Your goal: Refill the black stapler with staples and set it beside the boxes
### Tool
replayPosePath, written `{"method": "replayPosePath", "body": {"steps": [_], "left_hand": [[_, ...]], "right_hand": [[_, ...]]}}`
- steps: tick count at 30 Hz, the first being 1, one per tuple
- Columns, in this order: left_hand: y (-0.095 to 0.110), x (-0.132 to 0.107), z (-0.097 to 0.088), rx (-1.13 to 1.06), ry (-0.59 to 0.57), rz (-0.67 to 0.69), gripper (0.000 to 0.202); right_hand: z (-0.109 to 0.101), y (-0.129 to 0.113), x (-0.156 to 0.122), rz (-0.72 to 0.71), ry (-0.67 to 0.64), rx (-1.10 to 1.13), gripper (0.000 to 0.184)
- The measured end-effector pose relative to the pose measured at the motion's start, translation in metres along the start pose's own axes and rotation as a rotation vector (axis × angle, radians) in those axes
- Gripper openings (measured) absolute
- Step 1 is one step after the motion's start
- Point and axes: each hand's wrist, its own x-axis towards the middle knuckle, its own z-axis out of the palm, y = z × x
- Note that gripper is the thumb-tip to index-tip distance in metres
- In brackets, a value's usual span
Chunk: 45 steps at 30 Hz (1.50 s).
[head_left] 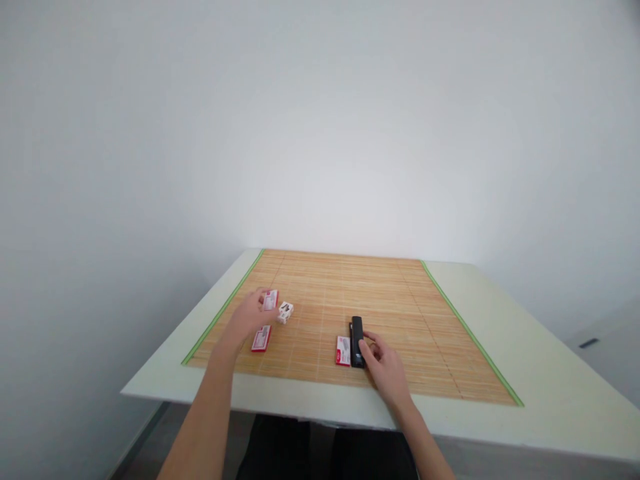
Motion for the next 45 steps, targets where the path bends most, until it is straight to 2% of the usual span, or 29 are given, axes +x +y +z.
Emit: {"method": "replayPosePath", "body": {"steps": [3, 6, 8, 10, 12, 16, 21, 28, 30, 32, 35, 36, 37, 40, 42, 43, 45], "left_hand": [[0.039, -0.029, 0.032, -0.087, -0.089, 0.192, 0.066], [0.076, -0.055, 0.073, -0.083, -0.22, 0.268, 0.057], [0.09, -0.067, 0.093, -0.073, -0.275, 0.268, 0.056], [0.092, -0.072, 0.106, -0.081, -0.315, 0.263, 0.056], [0.089, -0.072, 0.111, -0.115, -0.353, 0.264, 0.063], [0.081, -0.066, 0.111, -0.178, -0.434, 0.294, 0.083], [0.086, -0.063, 0.109, -0.116, -0.472, 0.336, 0.061], [0.093, -0.065, 0.112, -0.083, -0.456, 0.355, 0.048], [0.093, -0.065, 0.114, -0.095, -0.455, 0.361, 0.051], [0.091, -0.067, 0.114, -0.108, -0.456, 0.348, 0.07], [0.073, -0.073, 0.102, -0.113, -0.454, 0.262, 0.112], [0.061, -0.074, 0.093, -0.108, -0.444, 0.224, 0.117], [0.046, -0.075, 0.082, -0.107, -0.412, 0.204, 0.115], [-0.009, -0.073, 0.039, -0.01, -0.253, 0.168, 0.085], [-0.045, -0.067, 0.011, 0.063, -0.161, 0.14, 0.08], [-0.06, -0.064, 0.0, 0.082, -0.146, 0.113, 0.082], [-0.081, -0.057, -0.013, 0.095, -0.192, 0.087, 0.083]], "right_hand": [[0.002, -0.001, 0.0, -0.026, -0.017, -0.073, 0.054], [0.002, -0.001, 0.0, -0.028, -0.024, -0.07, 0.057], [0.002, -0.001, 0.0, -0.033, -0.026, -0.052, 0.059], [0.002, -0.002, 0.0, -0.038, -0.024, -0.044, 0.059], [0.001, -0.003, 0.0, -0.043, -0.022, -0.047, 0.059], [0.001, -0.002, 0.0, -0.051, -0.031, -0.061, 0.056], [0.0, 0.001, 0.0, -0.052, -0.047, -0.055, 0.057], [-0.001, 0.0, 0.0, -0.07, -0.065, -0.032, 0.059], [-0.001, 0.0, 0.0, -0.064, -0.064, -0.026, 0.06], [-0.001, 0.001, 0.0, -0.057, -0.062, -0.012, 0.06], [0.0, 0.004, 0.001, -0.043, -0.039, 0.032, 0.062], [0.0, 0.006, 0.001, -0.038, -0.029, 0.043, 0.063], [0.0, 0.007, 0.001, -0.034, -0.02, 0.048, 0.064], [0.001, 0.008, 0.001, -0.027, -0.005, 0.038, 0.066], [0.002, 0.008, 0.001, -0.023, 0.002, 0.028, 0.066], [0.002, 0.008, 0.001, -0.022, 0.005, 0.023, 0.066], [0.002, 0.007, 0.0, -0.022, 0.006, 0.017, 0.066]]}}
